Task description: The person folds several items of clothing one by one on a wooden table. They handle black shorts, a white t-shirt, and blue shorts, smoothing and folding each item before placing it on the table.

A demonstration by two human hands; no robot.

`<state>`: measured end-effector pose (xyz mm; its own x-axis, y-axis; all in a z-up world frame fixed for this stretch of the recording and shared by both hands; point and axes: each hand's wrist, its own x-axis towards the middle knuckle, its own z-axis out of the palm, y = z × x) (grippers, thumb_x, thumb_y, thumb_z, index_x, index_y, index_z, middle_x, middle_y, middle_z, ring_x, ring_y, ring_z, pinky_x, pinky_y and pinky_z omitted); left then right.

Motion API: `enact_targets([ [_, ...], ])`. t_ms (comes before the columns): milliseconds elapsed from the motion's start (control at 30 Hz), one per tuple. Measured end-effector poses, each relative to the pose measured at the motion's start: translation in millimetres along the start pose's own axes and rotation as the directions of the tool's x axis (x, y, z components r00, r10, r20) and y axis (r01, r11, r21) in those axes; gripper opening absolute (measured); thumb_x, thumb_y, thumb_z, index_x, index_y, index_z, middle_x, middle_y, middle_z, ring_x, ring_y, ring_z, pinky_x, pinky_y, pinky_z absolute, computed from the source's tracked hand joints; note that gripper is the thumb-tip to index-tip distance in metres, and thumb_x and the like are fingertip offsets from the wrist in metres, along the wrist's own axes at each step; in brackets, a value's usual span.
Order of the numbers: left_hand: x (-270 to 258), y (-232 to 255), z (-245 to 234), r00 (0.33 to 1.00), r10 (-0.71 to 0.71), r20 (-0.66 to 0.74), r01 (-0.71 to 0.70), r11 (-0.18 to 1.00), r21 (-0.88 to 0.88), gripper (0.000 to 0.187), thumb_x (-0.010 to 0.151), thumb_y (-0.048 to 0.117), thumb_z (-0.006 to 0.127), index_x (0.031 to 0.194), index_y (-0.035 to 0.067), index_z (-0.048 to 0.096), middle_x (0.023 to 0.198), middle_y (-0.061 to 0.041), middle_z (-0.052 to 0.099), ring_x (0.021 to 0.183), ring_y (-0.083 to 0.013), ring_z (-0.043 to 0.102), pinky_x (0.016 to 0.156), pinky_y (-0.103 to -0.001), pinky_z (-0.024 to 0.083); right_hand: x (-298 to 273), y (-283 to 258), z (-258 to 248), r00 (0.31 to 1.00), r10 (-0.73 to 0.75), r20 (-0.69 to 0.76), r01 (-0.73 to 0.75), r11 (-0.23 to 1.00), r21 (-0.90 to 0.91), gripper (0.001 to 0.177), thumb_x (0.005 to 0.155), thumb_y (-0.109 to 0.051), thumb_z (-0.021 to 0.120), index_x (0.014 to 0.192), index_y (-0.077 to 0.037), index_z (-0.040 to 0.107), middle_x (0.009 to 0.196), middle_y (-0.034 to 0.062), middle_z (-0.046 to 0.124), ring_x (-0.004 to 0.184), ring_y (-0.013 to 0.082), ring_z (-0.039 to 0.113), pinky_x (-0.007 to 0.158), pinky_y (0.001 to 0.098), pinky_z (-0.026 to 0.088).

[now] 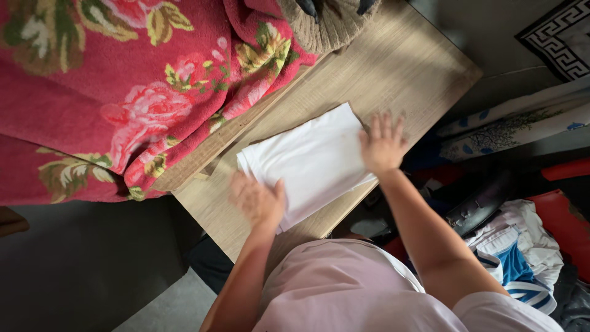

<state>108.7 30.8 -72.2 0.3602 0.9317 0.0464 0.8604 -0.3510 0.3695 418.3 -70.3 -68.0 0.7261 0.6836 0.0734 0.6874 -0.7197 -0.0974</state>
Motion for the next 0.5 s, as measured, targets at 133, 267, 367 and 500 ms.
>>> enact_targets([
  [133,30.5,56.1,29.0,0.830,0.553,-0.070,-0.550,0.833,0.062,0.080,0.101,0.034,0.066,0.168,0.013,0.027,0.178,-0.010,0.029,0.161,-0.0267,0.022,0.133,-0.042,0.020,-19.4,-78.0,40.4,0.830,-0.552,0.076,0.557,0.823,-0.112,0.051,0.105,-0.050,0.051,0.148,-0.024,0.043,0.165,0.0047,0.033,0.159,0.0363,0.018,0.122,0.0667,0.023],
  [267,69.2,45.5,4.9,0.851,0.433,0.298,-0.448,0.894,-0.018,0.099,0.083,0.049,0.067,0.164,0.012,0.024,0.168,-0.015,0.022,0.154,-0.0347,0.018,0.123,-0.053,0.017,-16.3,-104.3,14.0,0.778,-0.560,0.283,0.559,0.824,0.091,0.068,0.095,-0.054,0.048,0.158,-0.029,0.036,0.167,-0.0006,0.026,0.155,0.0327,0.017,0.112,0.0636,0.025],
  [367,78.7,15.8,-12.9,0.918,0.214,0.334,-0.231,0.973,0.012,0.107,0.081,0.070,0.063,0.157,0.008,0.021,0.167,-0.015,0.016,0.154,-0.0357,0.011,0.121,-0.055,0.013,4.2,-100.8,-10.3,0.844,-0.383,0.375,0.386,0.920,0.070,0.067,0.099,-0.062,0.040,0.158,-0.031,0.030,0.167,-0.0011,0.018,0.154,0.0313,0.012,0.115,0.0653,0.020],
  [500,74.9,-6.9,-4.9,0.966,0.212,0.148,-0.221,0.974,0.051,0.098,0.093,0.065,0.056,0.161,0.002,0.024,0.169,-0.014,0.022,0.155,-0.0350,0.017,0.120,-0.061,0.016,23.4,-95.8,-13.7,0.960,-0.121,0.253,0.114,0.993,0.044,0.065,0.103,-0.060,0.043,0.160,-0.028,0.031,0.169,0.0063,0.015,0.153,0.0375,0.013,0.115,0.0655,0.021],
])
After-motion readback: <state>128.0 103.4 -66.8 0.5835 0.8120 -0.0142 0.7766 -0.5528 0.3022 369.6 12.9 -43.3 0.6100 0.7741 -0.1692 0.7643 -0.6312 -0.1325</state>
